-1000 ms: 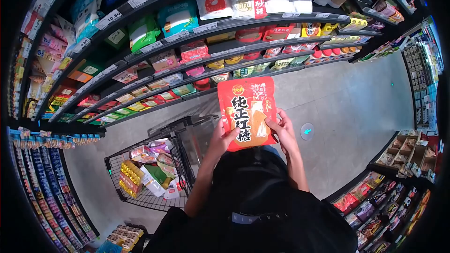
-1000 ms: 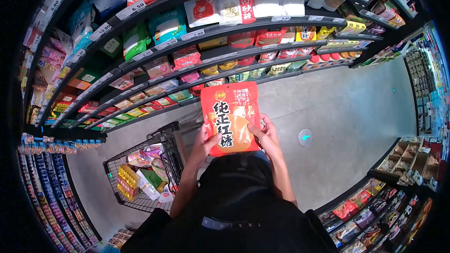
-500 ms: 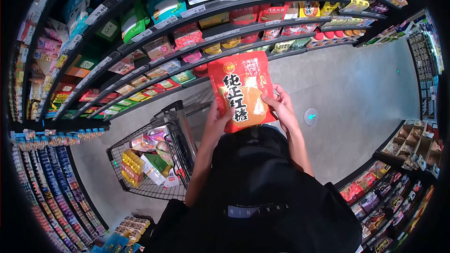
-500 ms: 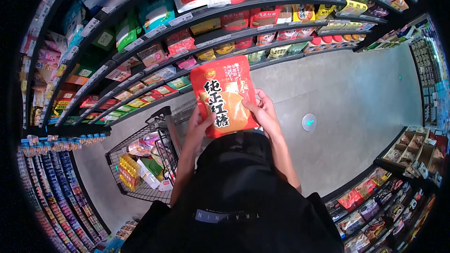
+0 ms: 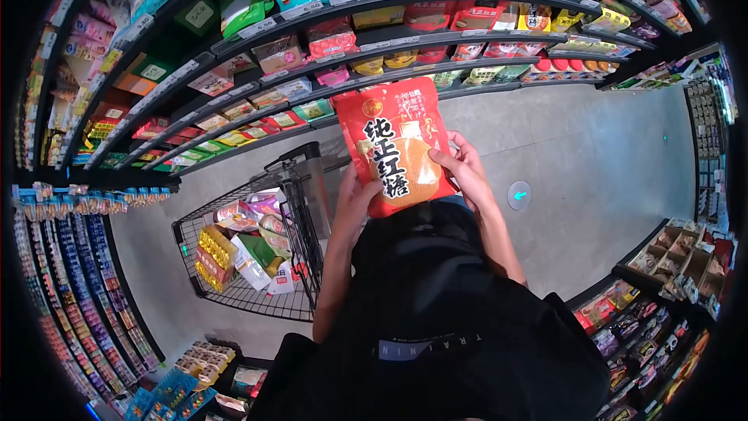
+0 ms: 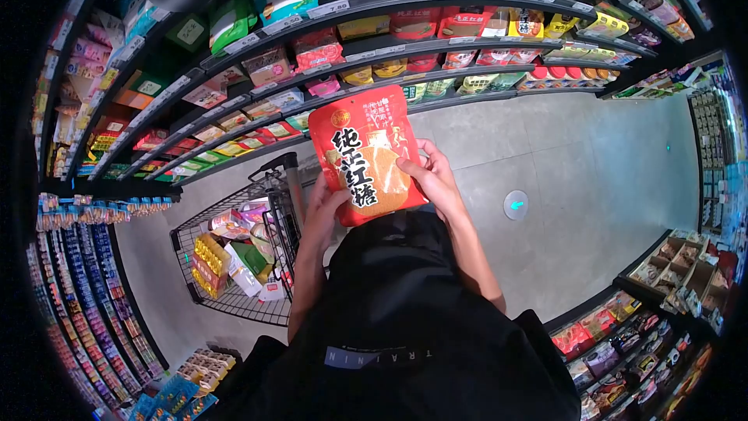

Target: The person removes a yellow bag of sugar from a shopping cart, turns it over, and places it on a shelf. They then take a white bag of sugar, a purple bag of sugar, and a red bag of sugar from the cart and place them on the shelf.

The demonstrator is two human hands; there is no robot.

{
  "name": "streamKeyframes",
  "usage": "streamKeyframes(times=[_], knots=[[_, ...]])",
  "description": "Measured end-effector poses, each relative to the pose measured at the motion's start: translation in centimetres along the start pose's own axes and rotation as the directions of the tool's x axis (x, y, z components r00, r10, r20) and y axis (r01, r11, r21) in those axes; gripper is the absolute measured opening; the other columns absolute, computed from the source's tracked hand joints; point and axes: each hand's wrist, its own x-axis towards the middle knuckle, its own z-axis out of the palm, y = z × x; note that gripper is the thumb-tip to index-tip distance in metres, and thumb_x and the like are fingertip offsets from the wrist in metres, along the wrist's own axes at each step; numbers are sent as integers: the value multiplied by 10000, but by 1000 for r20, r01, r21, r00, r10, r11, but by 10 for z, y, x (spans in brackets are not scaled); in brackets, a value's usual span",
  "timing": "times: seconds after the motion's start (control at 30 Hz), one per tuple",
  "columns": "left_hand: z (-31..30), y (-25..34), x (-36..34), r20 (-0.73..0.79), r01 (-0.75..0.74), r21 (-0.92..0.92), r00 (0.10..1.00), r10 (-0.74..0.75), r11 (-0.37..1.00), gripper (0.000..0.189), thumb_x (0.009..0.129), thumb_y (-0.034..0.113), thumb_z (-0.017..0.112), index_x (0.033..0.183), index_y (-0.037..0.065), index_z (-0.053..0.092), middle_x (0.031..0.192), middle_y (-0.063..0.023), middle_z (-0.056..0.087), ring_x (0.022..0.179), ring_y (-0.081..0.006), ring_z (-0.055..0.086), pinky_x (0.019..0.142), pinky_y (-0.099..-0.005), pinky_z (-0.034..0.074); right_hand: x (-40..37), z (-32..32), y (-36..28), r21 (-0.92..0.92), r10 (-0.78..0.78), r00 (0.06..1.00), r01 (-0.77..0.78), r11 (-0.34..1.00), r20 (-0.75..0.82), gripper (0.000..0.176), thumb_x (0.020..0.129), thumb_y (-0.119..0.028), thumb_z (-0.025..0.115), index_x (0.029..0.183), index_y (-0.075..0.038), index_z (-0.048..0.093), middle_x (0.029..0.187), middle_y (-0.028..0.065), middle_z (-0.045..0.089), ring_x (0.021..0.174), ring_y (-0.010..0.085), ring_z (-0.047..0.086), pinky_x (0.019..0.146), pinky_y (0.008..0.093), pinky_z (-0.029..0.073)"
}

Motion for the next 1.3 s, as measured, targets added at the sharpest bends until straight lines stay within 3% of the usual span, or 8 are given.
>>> streamKeyframes(times=[0.1, 0.17, 0.43, 0.6, 0.83, 1.03, 1.1, 1.3], knots=[[-10, -2, -5, -28, 30, 15, 999, -30, 999, 536, 832, -50, 543, 1349, 14, 415, 1255, -80, 564, 1164, -169, 542, 1013, -318, 414, -1, 7, 2, -7, 18, 1000, -18, 1000, -12, 278, 898, -93, 645, 1146, -81, 521, 958, 50, 712, 786, 83, 662, 660, 206, 481], [-14, -3, -8, -39, 26, 0, 999, -26, 1000, 538, 826, -49, 545, 1344, 15, 417, 1257, -83, 563, 1161, -167, 543, 1010, -319, 417, -2, 13, 1, -18, 60, 998, -60, 998, -11, 267, 908, -40, 618, 1151, -30, 509, 1046, 126, 699, 938, 153, 668, 829, 281, 519], [-20, -2, -13, -34, 26, 7, 999, -26, 1000, 469, 851, -18, 562, 1306, 15, 451, 1224, -79, 581, 1134, -154, 557, 993, -321, 426, -10, 20, 9, -44, 56, 998, -57, 997, -40, 257, 915, -47, 617, 1149, -33, 511, 1052, 124, 696, 936, 150, 665, 834, 282, 516], [-12, -7, -5, -60, 83, 0, 995, -83, 997, 417, 980, 237, 555, 1324, 16, 474, 1253, -63, 582, 1151, -140, 550, 978, -303, 426, -20, 16, 11, -21, 39, 997, -41, 999, -73, 263, 913, -51, 620, 1152, -34, 512, 1048, 117, 698, 940, 150, 663, 838, 278, 510], [-3, 7, 10, -142, 105, 87, 986, -92, 991, 426, 994, 353, 526, 1196, -21, 561, 1099, -56, 645, 1002, -100, 611, 881, -246, 467, -23, 10, 16, -75, -31, 997, 26, 997, -73, 309, 894, -27, 636, 1174, -27, 507, 1014, 110, 695, 882, 122, 661, 781, 249, 508], [-3, 2, 21, -71, 93, 8, 993, -92, 996, 297, 941, 139, 590, 1203, 4, 553, 1063, -50, 650, 930, -102, 624, 816, -263, 503, -25, 4, 13, -4, -51, 993, 51, 999, -106, 302, 897, -23, 624, 1174, -25, 506, 1032, 118, 695, 904, 133, 662, 809, 266, 508], [-1, 1, 23, 20, 98, 215, 994, -105, 972, 390, 888, 47, 611, 1265, 14, 514, 1131, -55, 635, 1027, -131, 609, 914, -294, 468, -25, -2, 15, 55, -58, 989, 66, 996, -133, 290, 898, -22, 618, 1166, -23, 507, 1046, 128, 695, 924, 143, 664, 824, 275, 509], [9, -1, 31, 198, 136, 223, 963, -181, 965, 646, 785, -89, 630, 1365, 16, 367, 1264, -104, 574, 1154, -195, 573, 998, -357, 444, -26, -20, 11, 131, 27, 982, -3, 991, -185, 276, 896, -18, 616, 1150, -24, 510, 1051, 139, 694, 939, 155, 665, 836, 288, 511]])
